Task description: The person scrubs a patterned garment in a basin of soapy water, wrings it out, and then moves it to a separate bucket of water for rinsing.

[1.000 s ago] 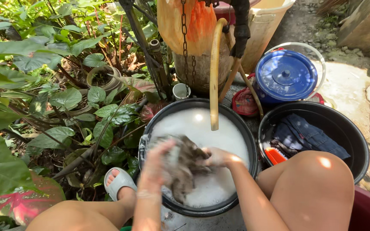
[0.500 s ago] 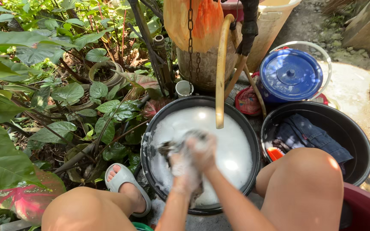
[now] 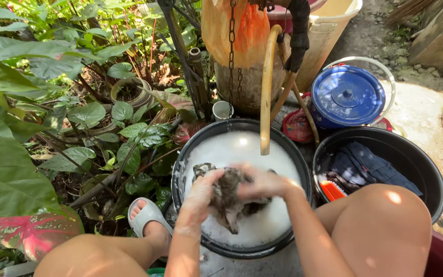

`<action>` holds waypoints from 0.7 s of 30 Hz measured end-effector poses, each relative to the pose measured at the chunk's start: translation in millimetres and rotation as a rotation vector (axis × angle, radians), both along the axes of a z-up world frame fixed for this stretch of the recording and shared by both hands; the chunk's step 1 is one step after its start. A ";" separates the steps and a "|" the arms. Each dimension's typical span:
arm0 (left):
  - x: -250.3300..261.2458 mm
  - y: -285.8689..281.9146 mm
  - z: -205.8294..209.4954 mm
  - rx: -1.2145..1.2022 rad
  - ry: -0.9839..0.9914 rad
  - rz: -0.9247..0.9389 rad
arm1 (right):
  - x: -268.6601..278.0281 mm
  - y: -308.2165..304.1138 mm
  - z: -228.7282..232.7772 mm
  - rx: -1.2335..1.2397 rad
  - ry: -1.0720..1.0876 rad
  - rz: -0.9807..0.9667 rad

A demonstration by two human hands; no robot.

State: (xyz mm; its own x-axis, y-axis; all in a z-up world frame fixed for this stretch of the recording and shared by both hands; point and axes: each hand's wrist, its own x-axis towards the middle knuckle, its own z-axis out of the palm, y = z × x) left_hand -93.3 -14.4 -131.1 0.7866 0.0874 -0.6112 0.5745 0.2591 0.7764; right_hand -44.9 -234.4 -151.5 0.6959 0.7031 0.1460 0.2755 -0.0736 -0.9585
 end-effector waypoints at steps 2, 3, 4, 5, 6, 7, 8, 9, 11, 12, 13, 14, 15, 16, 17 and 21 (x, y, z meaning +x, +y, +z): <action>0.6 16.7 -2.6 -0.073 -0.155 0.009 | -5.8 2.1 -5.3 -0.142 0.017 0.111; -1.3 26.0 -6.2 -0.110 -0.228 0.014 | -7.5 1.1 -10.1 -0.316 0.222 0.022; 3.2 37.4 -7.7 -0.218 -0.227 0.103 | -4.3 0.6 -13.1 -0.489 0.417 -0.061; 9.8 46.3 -8.5 -0.327 -0.226 0.192 | -2.3 -5.0 -13.3 -0.135 0.541 -0.110; 13.0 51.6 -8.8 -0.433 -0.224 0.280 | -3.2 -8.7 -12.6 0.181 0.666 -0.208; 13.1 50.3 -8.8 -0.463 -0.134 0.365 | -4.8 -4.7 -12.0 0.443 0.725 -0.302; 13.0 42.1 -8.2 -0.494 -0.044 0.450 | -7.1 3.7 -10.6 0.598 0.723 -0.378; 13.3 30.7 -6.2 -0.525 0.046 0.534 | -13.6 20.6 -10.9 0.465 0.420 -0.379; 1.9 -0.9 -3.5 -0.352 0.048 0.484 | -33.3 48.5 -10.7 -0.067 -0.675 -0.485; -2.7 -14.7 -1.6 -0.264 0.051 0.458 | -46.3 65.2 -12.2 -0.155 -1.023 -0.560; -8.9 -24.3 -1.0 -0.346 0.085 0.455 | -55.4 79.1 -13.2 -0.069 -0.715 -0.553; -21.0 -31.9 -3.9 -0.427 0.120 0.447 | -63.2 95.6 -15.3 0.012 -0.405 -0.539; -28.1 -40.6 -10.7 -0.508 0.156 0.439 | -67.3 103.0 -17.2 0.092 -0.095 -0.514; -22.0 -53.1 -21.4 -0.322 -0.022 0.380 | -67.3 100.0 -18.8 0.109 -0.080 -0.575; -12.2 -64.6 -35.4 -0.135 -0.198 0.317 | -65.8 95.7 -20.7 0.126 -0.065 -0.635; -0.1 -63.6 -84.8 0.020 -0.290 0.298 | -52.2 87.4 -18.1 0.216 -0.023 -0.864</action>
State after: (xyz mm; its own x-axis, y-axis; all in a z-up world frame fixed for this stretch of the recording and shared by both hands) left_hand -93.5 -78.0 -215.9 0.8643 0.3467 -0.3643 0.2338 0.3644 0.9014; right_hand -97.1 -147.0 -169.6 0.9656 -0.1103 0.2354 0.2270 -0.0835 -0.9703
